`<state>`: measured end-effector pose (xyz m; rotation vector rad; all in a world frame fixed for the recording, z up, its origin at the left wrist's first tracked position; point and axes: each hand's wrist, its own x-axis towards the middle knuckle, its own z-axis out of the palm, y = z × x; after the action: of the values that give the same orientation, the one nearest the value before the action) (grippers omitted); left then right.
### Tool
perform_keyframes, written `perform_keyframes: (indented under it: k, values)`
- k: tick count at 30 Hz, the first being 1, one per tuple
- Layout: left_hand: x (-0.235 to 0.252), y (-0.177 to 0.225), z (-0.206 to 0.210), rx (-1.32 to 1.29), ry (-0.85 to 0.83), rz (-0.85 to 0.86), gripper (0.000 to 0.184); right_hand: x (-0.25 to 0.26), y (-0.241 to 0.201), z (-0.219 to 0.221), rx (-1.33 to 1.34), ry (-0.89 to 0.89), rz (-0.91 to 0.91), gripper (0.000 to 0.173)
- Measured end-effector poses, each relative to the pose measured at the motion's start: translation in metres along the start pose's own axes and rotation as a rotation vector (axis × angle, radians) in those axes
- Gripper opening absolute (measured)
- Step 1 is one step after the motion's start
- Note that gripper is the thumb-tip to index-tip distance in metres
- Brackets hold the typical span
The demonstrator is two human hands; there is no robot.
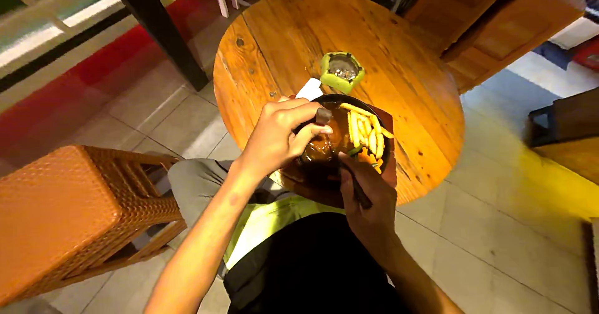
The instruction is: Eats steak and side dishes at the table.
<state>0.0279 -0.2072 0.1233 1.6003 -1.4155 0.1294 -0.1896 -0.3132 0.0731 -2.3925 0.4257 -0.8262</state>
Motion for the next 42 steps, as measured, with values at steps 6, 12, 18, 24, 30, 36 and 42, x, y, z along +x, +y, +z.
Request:
perform_keyframes:
  k: [6, 12, 18, 24, 30, 36, 42]
  values:
    - [0.002, -0.005, 0.000, 0.014, 0.036, 0.021, 0.020, -0.007, -0.007, -0.006, 0.033, 0.008, 0.011, 0.033]
    - [0.005, -0.005, 0.006, 0.017, 0.025, 0.067, 0.019, -0.008, -0.006, 0.005, 0.034, 0.038, 0.021, 0.032]
    - [0.008, -0.004, 0.007, 0.034, 0.024, 0.079, 0.022, -0.012, -0.005, 0.006, 0.038, 0.050, 0.021, 0.032]
    - [0.013, -0.003, 0.006, 0.019, 0.041, 0.041, 0.019, -0.026, -0.006, -0.001, 0.011, 0.034, 0.016, 0.035]
    - [0.014, -0.002, 0.007, 0.013, 0.005, 0.046, 0.019, -0.021, -0.006, 0.006, 0.034, 0.077, 0.001, 0.033]
    - [0.008, -0.003, 0.000, 0.010, 0.038, -0.019, 0.015, -0.038, -0.001, 0.002, 0.019, 0.042, -0.010, 0.035]
    - [0.010, -0.001, 0.003, 0.026, 0.030, -0.003, 0.016, -0.042, -0.001, 0.002, 0.049, 0.048, -0.018, 0.035]
